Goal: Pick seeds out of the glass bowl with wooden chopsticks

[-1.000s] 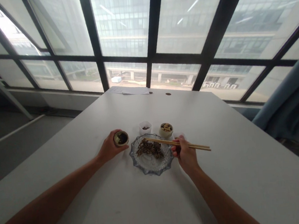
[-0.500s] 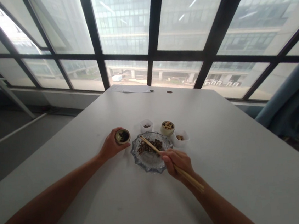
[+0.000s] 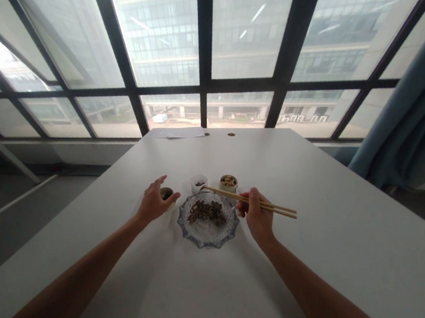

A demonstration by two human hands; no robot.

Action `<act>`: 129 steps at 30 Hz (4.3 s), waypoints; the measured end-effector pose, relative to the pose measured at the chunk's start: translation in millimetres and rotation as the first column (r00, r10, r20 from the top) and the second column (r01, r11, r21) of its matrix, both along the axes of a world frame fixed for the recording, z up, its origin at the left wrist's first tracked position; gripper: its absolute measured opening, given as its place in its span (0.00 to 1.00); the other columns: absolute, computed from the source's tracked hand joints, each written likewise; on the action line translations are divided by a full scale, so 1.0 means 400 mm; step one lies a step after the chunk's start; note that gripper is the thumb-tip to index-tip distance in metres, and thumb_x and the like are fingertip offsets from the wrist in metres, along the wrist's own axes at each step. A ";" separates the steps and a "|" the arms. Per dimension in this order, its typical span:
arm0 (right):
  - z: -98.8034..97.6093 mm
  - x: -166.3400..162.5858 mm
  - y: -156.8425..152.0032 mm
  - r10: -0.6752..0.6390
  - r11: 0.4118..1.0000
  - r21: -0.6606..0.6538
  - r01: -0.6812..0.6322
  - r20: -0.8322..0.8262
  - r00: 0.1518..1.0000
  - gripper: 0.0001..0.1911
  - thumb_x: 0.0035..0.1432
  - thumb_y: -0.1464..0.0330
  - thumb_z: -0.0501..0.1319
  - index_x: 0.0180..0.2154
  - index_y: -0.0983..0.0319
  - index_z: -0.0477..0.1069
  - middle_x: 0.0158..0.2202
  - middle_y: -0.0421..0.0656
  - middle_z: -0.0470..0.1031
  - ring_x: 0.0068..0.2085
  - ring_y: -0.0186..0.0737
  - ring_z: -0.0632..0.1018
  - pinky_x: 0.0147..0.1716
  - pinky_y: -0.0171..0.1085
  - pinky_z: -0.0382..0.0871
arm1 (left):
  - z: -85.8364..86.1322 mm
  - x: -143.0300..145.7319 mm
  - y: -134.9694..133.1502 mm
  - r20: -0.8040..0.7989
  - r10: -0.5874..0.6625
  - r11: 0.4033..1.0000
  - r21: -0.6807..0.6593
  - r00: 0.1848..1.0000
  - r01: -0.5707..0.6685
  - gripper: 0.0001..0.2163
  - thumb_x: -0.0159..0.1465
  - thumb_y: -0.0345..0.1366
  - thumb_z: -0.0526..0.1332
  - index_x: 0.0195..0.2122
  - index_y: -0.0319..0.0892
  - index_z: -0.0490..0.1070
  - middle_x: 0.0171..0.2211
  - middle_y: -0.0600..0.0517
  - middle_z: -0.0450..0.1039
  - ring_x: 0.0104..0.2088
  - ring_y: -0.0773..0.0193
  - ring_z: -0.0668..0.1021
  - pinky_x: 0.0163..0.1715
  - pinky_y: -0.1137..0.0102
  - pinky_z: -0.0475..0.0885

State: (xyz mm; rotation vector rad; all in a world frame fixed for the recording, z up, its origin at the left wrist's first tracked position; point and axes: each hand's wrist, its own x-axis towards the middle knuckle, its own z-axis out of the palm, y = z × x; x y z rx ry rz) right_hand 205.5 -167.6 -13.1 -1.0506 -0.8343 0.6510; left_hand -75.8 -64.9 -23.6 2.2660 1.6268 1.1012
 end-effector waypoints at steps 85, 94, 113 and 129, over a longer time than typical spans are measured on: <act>-0.006 0.070 -0.085 -0.056 0.995 0.101 0.002 0.535 0.843 0.15 0.63 0.57 0.64 0.29 0.60 0.75 0.19 0.41 0.77 0.17 0.35 0.75 0.17 0.33 0.72 | -0.107 -0.073 -0.041 0.258 -0.075 0.988 -0.113 0.963 0.107 0.35 0.58 0.49 0.67 0.62 0.41 0.57 0.56 0.38 0.71 0.57 0.49 0.75 0.58 0.53 0.69; 0.034 0.066 -0.096 -0.301 0.827 0.388 -0.406 0.917 0.262 0.05 0.66 0.72 0.59 0.37 0.60 0.74 0.25 0.41 0.80 0.23 0.33 0.79 0.26 0.29 0.74 | -0.110 -0.074 -0.038 0.255 -0.078 0.989 -0.100 0.964 0.107 0.35 0.58 0.49 0.67 0.62 0.40 0.58 0.56 0.38 0.72 0.57 0.49 0.75 0.58 0.53 0.69; 0.104 -0.186 0.063 0.143 0.910 0.080 -0.408 0.861 0.488 0.15 0.67 0.60 0.60 0.30 0.60 0.76 0.22 0.38 0.77 0.22 0.32 0.75 0.24 0.30 0.68 | -0.104 -0.057 -0.034 0.285 -0.107 0.987 -0.087 0.953 0.136 0.34 0.57 0.49 0.69 0.61 0.42 0.60 0.55 0.40 0.73 0.55 0.50 0.77 0.56 0.53 0.71; 0.134 0.007 -0.033 0.191 0.973 -0.073 -0.221 0.794 0.577 0.24 0.67 0.54 0.57 0.23 0.61 0.73 0.16 0.41 0.73 0.17 0.33 0.72 0.17 0.31 0.65 | -0.098 -0.054 -0.036 0.224 -0.094 0.987 -0.106 0.970 0.120 0.34 0.58 0.48 0.67 0.62 0.40 0.60 0.59 0.39 0.70 0.58 0.48 0.74 0.60 0.52 0.68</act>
